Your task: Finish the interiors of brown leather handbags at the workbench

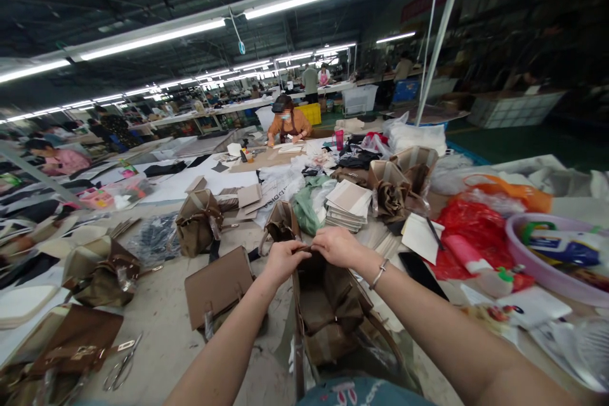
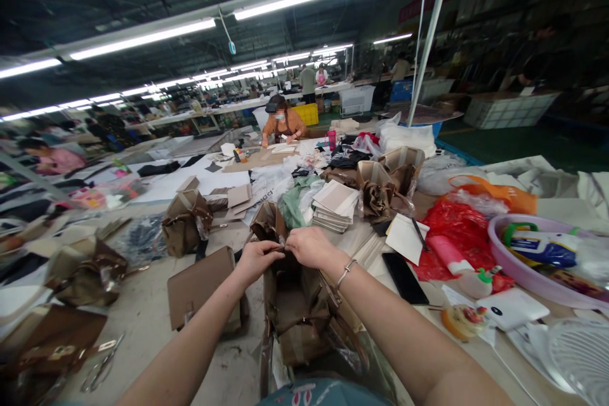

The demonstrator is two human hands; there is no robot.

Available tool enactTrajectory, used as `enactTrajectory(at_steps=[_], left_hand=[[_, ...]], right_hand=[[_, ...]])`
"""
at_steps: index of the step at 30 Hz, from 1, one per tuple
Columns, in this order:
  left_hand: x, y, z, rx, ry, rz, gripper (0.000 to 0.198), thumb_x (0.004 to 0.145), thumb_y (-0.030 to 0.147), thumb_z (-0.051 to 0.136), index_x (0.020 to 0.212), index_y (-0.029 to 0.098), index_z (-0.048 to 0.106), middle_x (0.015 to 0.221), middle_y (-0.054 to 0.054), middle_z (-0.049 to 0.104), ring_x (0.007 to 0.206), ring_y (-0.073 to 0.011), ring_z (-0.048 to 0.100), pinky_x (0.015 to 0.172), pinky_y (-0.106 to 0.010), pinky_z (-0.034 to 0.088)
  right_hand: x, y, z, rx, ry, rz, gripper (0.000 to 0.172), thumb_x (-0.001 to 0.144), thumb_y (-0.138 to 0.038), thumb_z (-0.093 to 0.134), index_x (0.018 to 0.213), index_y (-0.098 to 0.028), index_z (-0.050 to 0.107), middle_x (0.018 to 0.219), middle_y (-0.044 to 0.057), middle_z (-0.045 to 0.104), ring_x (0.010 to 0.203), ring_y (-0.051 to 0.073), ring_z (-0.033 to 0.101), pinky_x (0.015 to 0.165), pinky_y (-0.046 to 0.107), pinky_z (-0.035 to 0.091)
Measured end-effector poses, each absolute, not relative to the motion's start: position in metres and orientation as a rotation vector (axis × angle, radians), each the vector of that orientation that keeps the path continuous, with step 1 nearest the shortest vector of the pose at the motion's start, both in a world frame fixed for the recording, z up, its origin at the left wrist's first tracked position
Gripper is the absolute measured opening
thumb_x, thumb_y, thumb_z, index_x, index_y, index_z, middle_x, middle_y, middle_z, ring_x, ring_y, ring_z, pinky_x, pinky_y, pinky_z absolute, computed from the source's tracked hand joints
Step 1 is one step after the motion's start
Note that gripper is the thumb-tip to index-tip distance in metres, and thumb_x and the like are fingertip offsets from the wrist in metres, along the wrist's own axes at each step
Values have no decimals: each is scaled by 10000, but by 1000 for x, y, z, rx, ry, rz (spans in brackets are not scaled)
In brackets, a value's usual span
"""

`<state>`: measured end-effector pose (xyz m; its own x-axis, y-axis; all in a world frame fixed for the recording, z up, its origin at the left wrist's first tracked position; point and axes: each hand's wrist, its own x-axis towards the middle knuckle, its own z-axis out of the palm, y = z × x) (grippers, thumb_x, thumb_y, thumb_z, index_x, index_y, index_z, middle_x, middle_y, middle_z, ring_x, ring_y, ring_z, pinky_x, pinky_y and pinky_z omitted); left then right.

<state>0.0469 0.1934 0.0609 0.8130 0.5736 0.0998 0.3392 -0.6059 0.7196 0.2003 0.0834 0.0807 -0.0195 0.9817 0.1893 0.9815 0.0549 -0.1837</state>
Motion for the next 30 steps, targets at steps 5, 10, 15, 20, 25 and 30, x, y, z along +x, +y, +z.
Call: enactTrajectory(at_steps=[5, 10, 15, 20, 25, 30], left_hand=[[44, 193, 58, 2289, 600, 436, 245, 691, 250, 667, 932, 214, 699, 885, 11, 721, 774, -145, 643, 714, -214, 476], [53, 193, 51, 2363, 664, 522, 162, 780, 222, 560, 838, 209, 710, 841, -2, 722, 754, -141, 642, 742, -230, 473], [59, 191, 53, 2348, 684, 580, 129, 758, 187, 566, 768, 188, 694, 753, 6, 704, 711, -133, 625, 691, -220, 459], [62, 192, 58, 2356, 708, 542, 143, 757, 176, 549, 764, 187, 691, 748, 5, 699, 706, -131, 617, 685, -221, 453], [69, 197, 57, 2347, 726, 473, 135, 750, 218, 568, 776, 180, 695, 731, -4, 692, 700, -140, 607, 691, -240, 456], [65, 204, 59, 2088, 630, 267, 406, 594, 205, 721, 992, 156, 657, 933, -40, 697, 818, -169, 630, 734, -245, 485]], right_hand=[[199, 86, 77, -1959, -2083, -71, 282, 884, -259, 412, 785, -170, 660, 775, 57, 609, 726, 148, 537, 613, 262, 325], [200, 87, 73, -1932, -2076, -112, 270, 871, -227, 418, 752, -167, 653, 758, 53, 607, 715, 146, 529, 637, 264, 334], [204, 85, 70, -1974, -1990, -43, 324, 907, -315, 397, 800, -180, 672, 795, 47, 625, 728, 137, 541, 620, 252, 334], [212, 82, 67, -1946, -1955, 92, 387, 884, -506, 398, 971, -241, 668, 840, 26, 642, 783, 145, 563, 637, 239, 353], [215, 86, 66, -2091, -1956, 76, 283, 871, -375, 454, 868, -218, 690, 829, 37, 657, 769, 155, 574, 638, 247, 353], [215, 89, 69, -2116, -1965, 12, 286, 868, -377, 448, 856, -220, 687, 849, 34, 666, 774, 167, 588, 624, 253, 357]])
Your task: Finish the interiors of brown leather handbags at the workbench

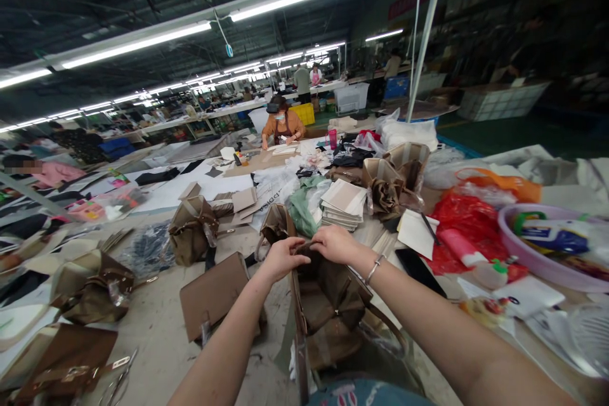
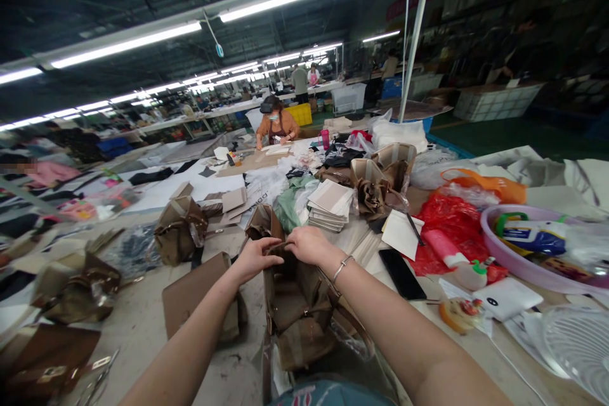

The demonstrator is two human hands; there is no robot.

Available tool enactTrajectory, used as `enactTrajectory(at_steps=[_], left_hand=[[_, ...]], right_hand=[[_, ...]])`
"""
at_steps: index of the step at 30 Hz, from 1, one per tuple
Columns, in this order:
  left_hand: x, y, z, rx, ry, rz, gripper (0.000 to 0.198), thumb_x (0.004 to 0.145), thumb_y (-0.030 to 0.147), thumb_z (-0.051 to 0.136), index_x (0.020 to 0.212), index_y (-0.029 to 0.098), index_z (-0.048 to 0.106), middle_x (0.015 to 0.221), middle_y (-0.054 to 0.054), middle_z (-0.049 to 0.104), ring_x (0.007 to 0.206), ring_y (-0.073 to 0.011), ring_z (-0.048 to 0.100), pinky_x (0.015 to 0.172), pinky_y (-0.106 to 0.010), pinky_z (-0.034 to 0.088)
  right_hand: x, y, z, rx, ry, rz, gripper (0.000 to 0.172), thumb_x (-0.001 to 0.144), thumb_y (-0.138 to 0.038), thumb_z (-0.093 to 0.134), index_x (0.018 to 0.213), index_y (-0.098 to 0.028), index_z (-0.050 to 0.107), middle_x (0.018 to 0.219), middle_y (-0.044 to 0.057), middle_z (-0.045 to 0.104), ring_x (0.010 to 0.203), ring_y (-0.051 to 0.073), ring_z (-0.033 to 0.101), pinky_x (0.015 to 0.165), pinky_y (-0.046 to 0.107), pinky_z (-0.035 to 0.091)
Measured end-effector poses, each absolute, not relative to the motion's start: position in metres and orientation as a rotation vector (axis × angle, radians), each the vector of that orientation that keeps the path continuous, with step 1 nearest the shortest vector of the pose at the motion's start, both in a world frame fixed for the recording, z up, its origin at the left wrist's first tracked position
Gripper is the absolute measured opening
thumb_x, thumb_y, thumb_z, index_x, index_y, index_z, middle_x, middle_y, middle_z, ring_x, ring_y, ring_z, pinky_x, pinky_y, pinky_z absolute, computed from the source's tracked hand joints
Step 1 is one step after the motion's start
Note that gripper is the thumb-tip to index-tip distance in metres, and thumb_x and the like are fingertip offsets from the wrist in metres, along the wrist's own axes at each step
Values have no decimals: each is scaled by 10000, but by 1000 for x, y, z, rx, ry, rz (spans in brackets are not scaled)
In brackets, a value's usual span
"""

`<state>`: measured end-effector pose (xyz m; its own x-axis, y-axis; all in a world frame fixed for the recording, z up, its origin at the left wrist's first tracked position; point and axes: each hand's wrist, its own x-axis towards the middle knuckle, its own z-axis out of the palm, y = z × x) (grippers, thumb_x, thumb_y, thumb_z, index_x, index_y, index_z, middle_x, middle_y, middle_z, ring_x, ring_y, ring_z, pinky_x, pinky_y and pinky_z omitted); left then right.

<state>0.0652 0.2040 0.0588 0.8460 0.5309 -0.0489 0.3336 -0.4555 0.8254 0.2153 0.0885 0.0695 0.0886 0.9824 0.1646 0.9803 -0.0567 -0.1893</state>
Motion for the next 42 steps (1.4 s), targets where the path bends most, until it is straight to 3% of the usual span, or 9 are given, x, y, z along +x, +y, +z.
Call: enactTrajectory(at_steps=[2, 6, 11, 16, 21, 25, 31, 37, 42], left_hand=[[61, 204, 62, 2086, 651, 253, 490, 569, 248, 748, 1038, 153, 640, 985, -59, 689, 866, -188, 632, 766, -256, 488], [54, 199, 70, 2274, 782, 313, 330, 699, 361, 639, 982, 195, 675, 934, -47, 705, 831, -186, 640, 742, -258, 480], [57, 192, 75, 2519, 944, 336, 262, 799, 321, 494, 874, 211, 720, 827, -40, 722, 751, -174, 633, 672, -245, 436], [66, 190, 77, 2656, 1012, 312, 311, 816, 350, 451, 829, 213, 729, 809, -59, 719, 754, -190, 634, 645, -246, 418], [76, 188, 81, 2734, 1048, 236, 332, 819, 359, 428, 819, 212, 726, 814, -82, 713, 769, -211, 635, 650, -260, 427], [81, 189, 84, 2738, 1047, 195, 313, 820, 349, 437, 812, 211, 719, 823, -83, 711, 778, -214, 634, 654, -264, 427], [77, 194, 84, 2698, 932, 179, 254, 814, 300, 471, 819, 217, 710, 818, -57, 710, 795, -198, 630, 694, -264, 433], [77, 196, 75, 2597, 825, 369, 306, 744, 303, 606, 1039, 242, 660, 1028, -34, 685, 919, -193, 614, 813, -270, 441], [81, 204, 73, 2619, 667, 354, 175, 757, 251, 580, 882, 260, 703, 854, 14, 708, 791, -145, 620, 744, -225, 445]], right_hand=[[217, 88, 69, -2134, -1949, 13, 283, 867, -375, 450, 859, -218, 686, 852, 37, 670, 784, 174, 591, 632, 255, 364], [223, 85, 66, -2178, -1880, 66, 276, 870, -370, 458, 855, -215, 686, 868, 48, 675, 795, 176, 592, 658, 256, 375], [231, 80, 63, -1988, -1894, 144, 300, 855, -446, 487, 949, -236, 681, 878, 34, 667, 818, 163, 584, 685, 239, 386], [232, 80, 66, -1866, -1827, 222, 508, 735, -596, 571, 1081, -230, 637, 900, 38, 663, 797, 169, 581, 679, 238, 398], [227, 92, 64, -1886, -1810, 236, 284, 835, -430, 524, 976, -245, 687, 882, 23, 686, 788, 151, 584, 676, 233, 382], [223, 98, 61, -1964, -1784, 179, 205, 836, -330, 533, 870, -224, 705, 810, 16, 684, 748, 139, 572, 641, 231, 363], [218, 101, 63, -2040, -1806, 89, 185, 829, -316, 531, 816, -219, 688, 801, 14, 656, 759, 142, 559, 626, 234, 348], [216, 103, 64, -2096, -1844, 62, 209, 849, -285, 482, 867, -216, 678, 848, 37, 655, 818, 156, 566, 669, 240, 365], [219, 97, 65, -2089, -1825, 141, 248, 844, -385, 499, 949, -236, 668, 865, 40, 657, 830, 171, 574, 690, 249, 388]])
